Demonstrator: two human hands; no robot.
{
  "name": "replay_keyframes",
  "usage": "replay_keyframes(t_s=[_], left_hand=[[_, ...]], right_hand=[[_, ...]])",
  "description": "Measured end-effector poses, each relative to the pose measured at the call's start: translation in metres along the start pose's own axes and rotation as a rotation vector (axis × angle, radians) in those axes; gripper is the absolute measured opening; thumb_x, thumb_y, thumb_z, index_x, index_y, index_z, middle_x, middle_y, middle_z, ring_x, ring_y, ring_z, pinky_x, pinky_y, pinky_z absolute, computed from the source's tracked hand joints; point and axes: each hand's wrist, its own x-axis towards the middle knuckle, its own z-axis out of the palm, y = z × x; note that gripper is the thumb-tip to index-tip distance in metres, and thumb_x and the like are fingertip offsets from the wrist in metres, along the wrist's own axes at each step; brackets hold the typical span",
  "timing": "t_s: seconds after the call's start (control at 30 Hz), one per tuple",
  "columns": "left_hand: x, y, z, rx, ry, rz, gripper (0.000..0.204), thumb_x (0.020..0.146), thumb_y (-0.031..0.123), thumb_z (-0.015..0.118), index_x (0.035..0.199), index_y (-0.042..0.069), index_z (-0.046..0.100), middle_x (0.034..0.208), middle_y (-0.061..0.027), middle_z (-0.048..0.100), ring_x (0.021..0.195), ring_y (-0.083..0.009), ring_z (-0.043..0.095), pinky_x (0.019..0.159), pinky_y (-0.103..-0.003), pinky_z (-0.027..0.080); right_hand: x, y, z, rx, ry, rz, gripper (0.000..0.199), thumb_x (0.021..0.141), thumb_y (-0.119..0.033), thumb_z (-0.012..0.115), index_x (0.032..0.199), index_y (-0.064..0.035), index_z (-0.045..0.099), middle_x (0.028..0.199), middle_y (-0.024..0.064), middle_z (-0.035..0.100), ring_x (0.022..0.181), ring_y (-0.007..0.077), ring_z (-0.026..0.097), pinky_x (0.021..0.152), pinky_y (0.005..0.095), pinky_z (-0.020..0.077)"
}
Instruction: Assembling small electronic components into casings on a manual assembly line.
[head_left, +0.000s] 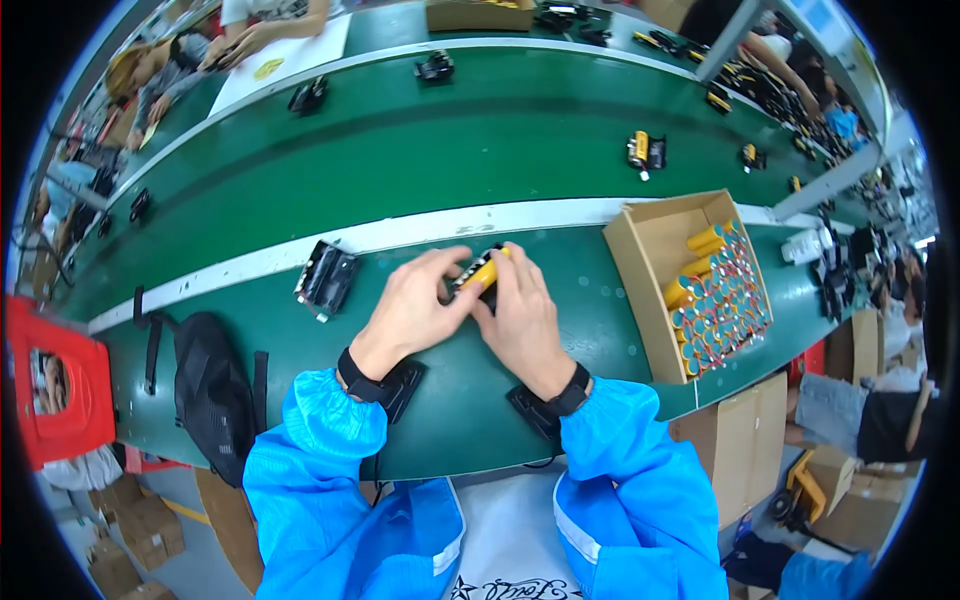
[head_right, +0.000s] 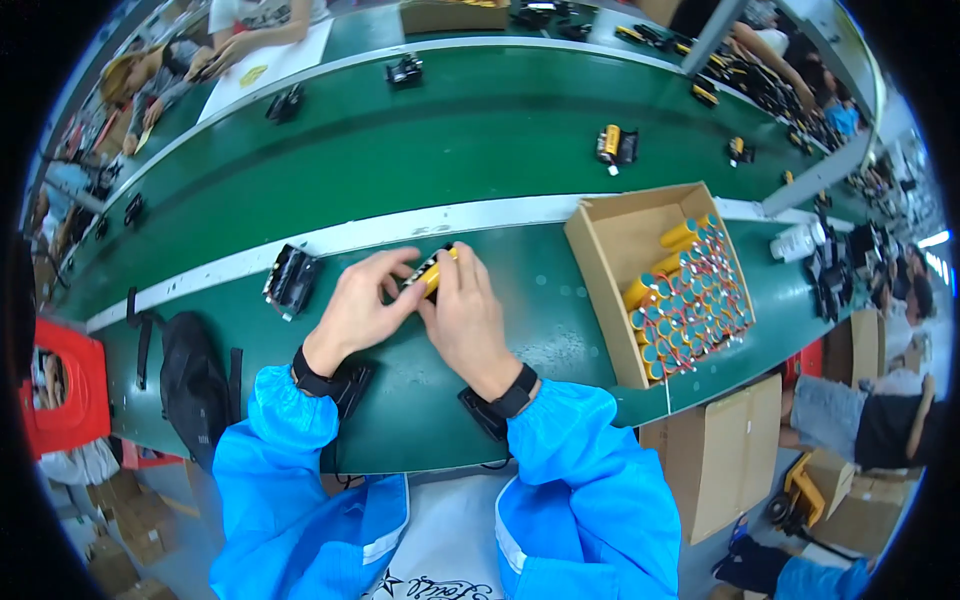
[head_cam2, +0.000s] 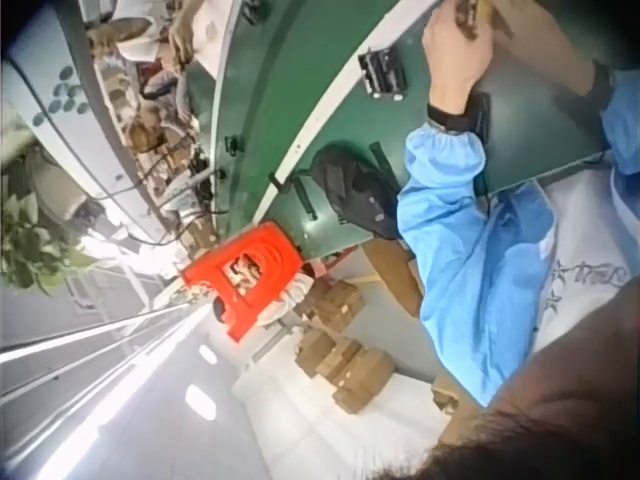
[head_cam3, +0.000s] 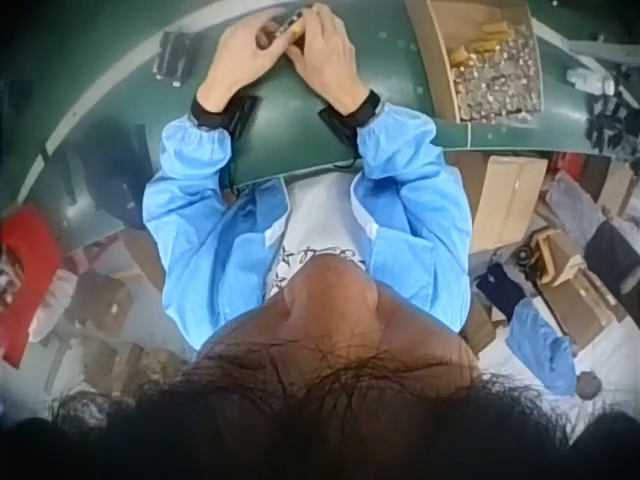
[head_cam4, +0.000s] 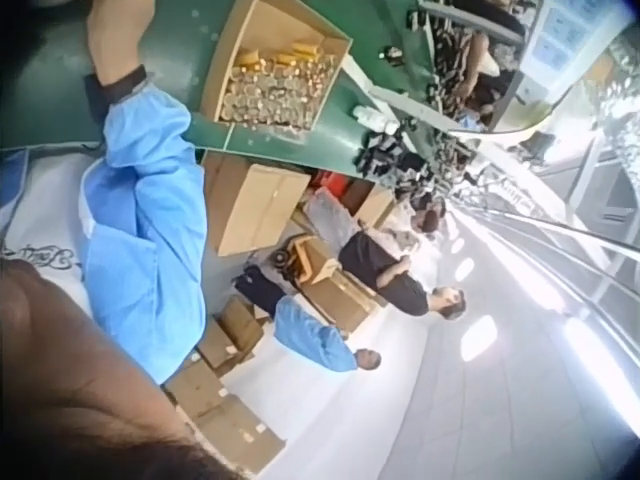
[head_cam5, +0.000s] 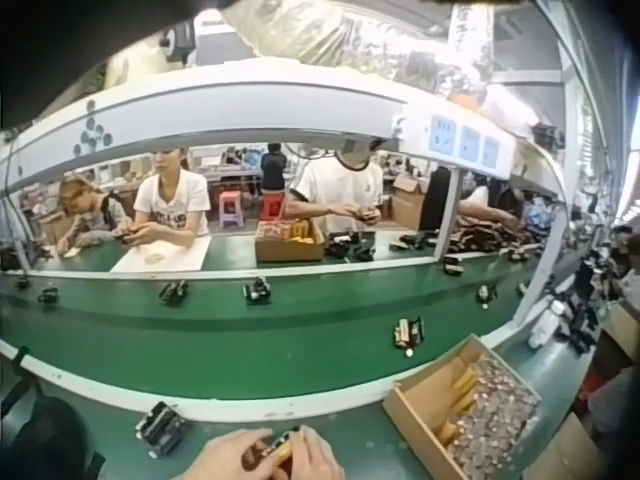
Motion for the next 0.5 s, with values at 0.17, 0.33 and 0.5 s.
replay_keyframes(t_s=[0.17, 0.33, 0.5], left_hand=[[0.024, -0.007, 0.005, -0.149, -0.209, -0.284, 0.040, 0.078, 0.018, 0.075, 0.109, -0.005, 0.065, 0.082, -0.0139, 0.068, 0.071, -0.0202, 0.063, 0.063, -0.031, 0.050], [0.042, -0.002, 0.005, -0.039, -0.297, -0.370, 0.040, 0.073, 0.020, 0.078, 0.102, -0.005, 0.065, 0.074, -0.0093, 0.065, 0.067, -0.0155, 0.061, 0.060, -0.029, 0.049], [0.060, -0.015, 0.013, 0.138, -0.358, -0.266, 0.042, 0.066, 0.025, 0.085, 0.089, -0.002, 0.061, 0.069, -0.0047, 0.061, 0.064, -0.0126, 0.058, 0.057, -0.029, 0.047]], right_hand=[[0.003, -0.011, -0.005, 0.012, -0.043, 0.100, 0.067, 0.068, -0.011, 0.083, 0.125, 0.0047, 0.052, 0.126, 0.0236, 0.055, 0.107, 0.0430, 0.055, 0.088, 0.0452, 0.0509], [0.003, -0.005, -0.007, 0.037, -0.105, 0.137, 0.065, 0.068, -0.012, 0.083, 0.124, 0.0047, 0.054, 0.127, 0.0234, 0.054, 0.106, 0.0418, 0.054, 0.089, 0.0448, 0.0504], [0.000, 0.001, -0.010, 0.033, -0.123, 0.079, 0.062, 0.067, -0.013, 0.084, 0.121, 0.0043, 0.057, 0.130, 0.0230, 0.052, 0.109, 0.0408, 0.054, 0.090, 0.0445, 0.0502]])
